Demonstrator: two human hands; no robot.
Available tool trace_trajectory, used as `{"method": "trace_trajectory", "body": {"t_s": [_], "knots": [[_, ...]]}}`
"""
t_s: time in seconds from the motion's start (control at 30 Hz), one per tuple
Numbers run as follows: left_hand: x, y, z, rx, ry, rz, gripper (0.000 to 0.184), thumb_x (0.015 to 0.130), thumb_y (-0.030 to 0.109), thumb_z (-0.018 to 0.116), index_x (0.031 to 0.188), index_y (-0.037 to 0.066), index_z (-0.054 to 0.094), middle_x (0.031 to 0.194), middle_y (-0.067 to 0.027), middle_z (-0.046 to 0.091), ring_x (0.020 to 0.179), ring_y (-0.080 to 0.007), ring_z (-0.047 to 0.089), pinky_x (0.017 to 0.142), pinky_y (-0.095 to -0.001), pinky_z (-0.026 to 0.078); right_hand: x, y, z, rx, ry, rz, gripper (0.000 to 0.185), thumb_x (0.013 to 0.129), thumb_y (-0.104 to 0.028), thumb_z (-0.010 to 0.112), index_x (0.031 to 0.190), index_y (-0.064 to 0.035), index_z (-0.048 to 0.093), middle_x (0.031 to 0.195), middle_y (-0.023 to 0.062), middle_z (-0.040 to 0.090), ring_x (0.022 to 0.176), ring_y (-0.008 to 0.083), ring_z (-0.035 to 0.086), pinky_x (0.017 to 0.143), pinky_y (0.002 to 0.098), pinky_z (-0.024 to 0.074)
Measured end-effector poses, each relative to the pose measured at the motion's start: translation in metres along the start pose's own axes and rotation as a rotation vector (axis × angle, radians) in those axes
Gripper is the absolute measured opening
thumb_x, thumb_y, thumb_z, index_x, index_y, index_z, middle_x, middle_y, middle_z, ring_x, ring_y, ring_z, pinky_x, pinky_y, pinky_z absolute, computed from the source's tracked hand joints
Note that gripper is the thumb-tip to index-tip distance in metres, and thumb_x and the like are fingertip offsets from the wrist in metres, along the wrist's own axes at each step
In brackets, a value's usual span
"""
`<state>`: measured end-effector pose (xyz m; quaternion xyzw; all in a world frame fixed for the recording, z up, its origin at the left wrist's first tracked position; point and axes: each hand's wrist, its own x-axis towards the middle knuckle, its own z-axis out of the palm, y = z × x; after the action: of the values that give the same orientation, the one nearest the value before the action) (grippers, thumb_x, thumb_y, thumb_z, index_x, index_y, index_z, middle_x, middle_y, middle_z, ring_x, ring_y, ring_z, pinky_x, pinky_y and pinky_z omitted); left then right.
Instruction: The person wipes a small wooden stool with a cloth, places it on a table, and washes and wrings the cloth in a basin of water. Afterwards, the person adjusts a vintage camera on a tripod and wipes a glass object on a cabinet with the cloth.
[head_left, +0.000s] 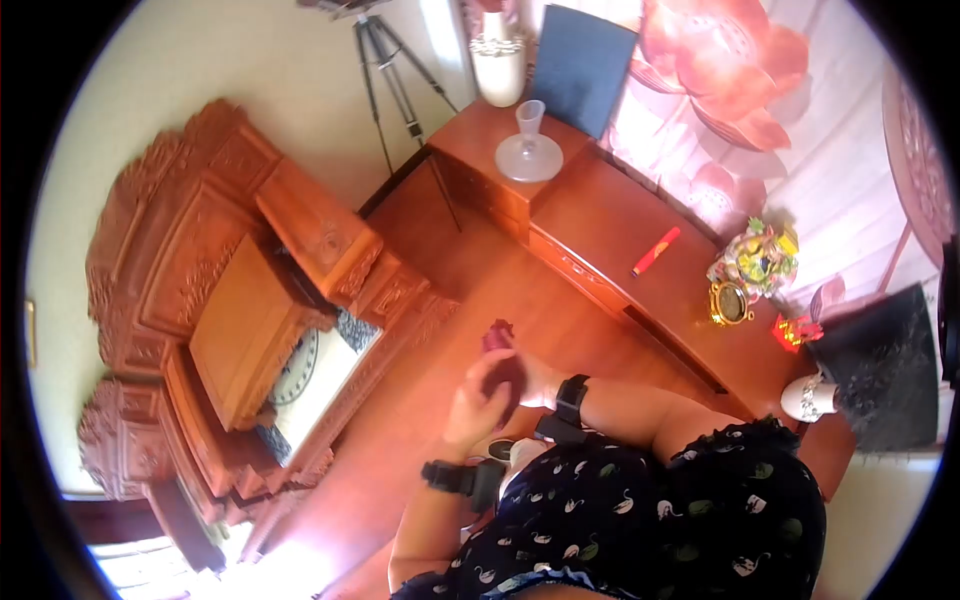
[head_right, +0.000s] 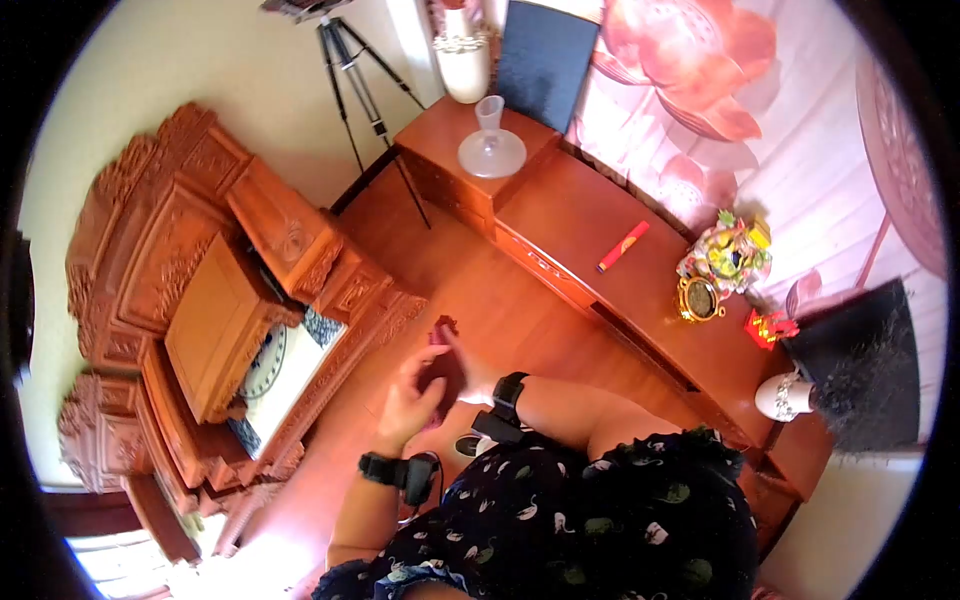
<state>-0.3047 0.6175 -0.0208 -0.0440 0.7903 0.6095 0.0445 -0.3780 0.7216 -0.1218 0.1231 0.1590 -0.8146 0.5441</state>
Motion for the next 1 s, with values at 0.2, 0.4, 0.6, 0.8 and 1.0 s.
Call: {"method": "trace_trajectory", "body": {"t_s": [0.2,0.4,0.6,0.8,1.0], "knots": [[0.096,-0.002,0.085,-0.141,-0.291,0.091,0.044,0.083,-0.005,0.049,0.125,0.003,0.042,0.118,-0.0090,0.052,0.112,-0.0170,0.049,0.096,-0.0293,0.037,-0.050,-0.079,-0.066,0.254,-0.095,-0.147,0.043,0.091,-0.050,0.039,0.105,-0.0124,0.055,0.109,0.0105,0.058,0.102,0.0274,0.054,0.089,0.0446,0.0426],[0.164,0.004,0.108,-0.134,-0.604,-0.182,0.042,0.084,-0.001,0.051,0.125,0.002,0.043,0.116,-0.0095,0.053,0.106,-0.0158,0.052,0.093,-0.0298,0.041,-0.093,-0.146,-0.068,0.371,0.048,-0.211,0.055,0.086,-0.061,0.037,0.114,-0.0161,0.055,0.121,0.0112,0.053,0.109,0.0285,0.050,0.097,0.0458,0.0365],[0.268,-0.029,0.070,0.065,-0.574,-0.148,0.033,0.083,0.003,0.057,0.116,0.001,0.053,0.103,-0.0073,0.061,0.096,-0.0126,0.057,0.081,-0.0264,0.047,-0.070,-0.202,-0.089,0.349,-0.033,-0.402,0.054,0.091,-0.048,0.040,0.128,-0.0096,0.044,0.129,0.0106,0.048,0.117,0.0252,0.046,0.103,0.0401,0.0321],[0.436,-0.068,-0.027,0.171,-0.172,-0.026,0.033,0.082,0.007,0.060,0.114,0.001,0.053,0.094,-0.0043,0.060,0.085,-0.0104,0.055,0.078,-0.0224,0.044,-0.004,-0.289,-0.070,0.221,0.147,-0.620,0.052,0.091,-0.045,0.043,0.128,-0.0091,0.043,0.127,0.0090,0.049,0.114,0.0246,0.048,0.101,0.0388,0.0349],[0.570,-0.054,-0.053,0.392,-0.183,0.072,0.049,0.077,0.018,0.064,0.118,-0.002,0.047,0.112,-0.0178,0.054,0.102,-0.0258,0.054,0.088,-0.0348,0.044,0.089,-0.389,-0.030,0.024,0.221,-0.845,0.058,0.092,-0.048,0.039,0.134,-0.0078,0.032,0.127,0.0150,0.045,0.116,0.0299,0.047,0.097,0.0451,0.0395]]}}
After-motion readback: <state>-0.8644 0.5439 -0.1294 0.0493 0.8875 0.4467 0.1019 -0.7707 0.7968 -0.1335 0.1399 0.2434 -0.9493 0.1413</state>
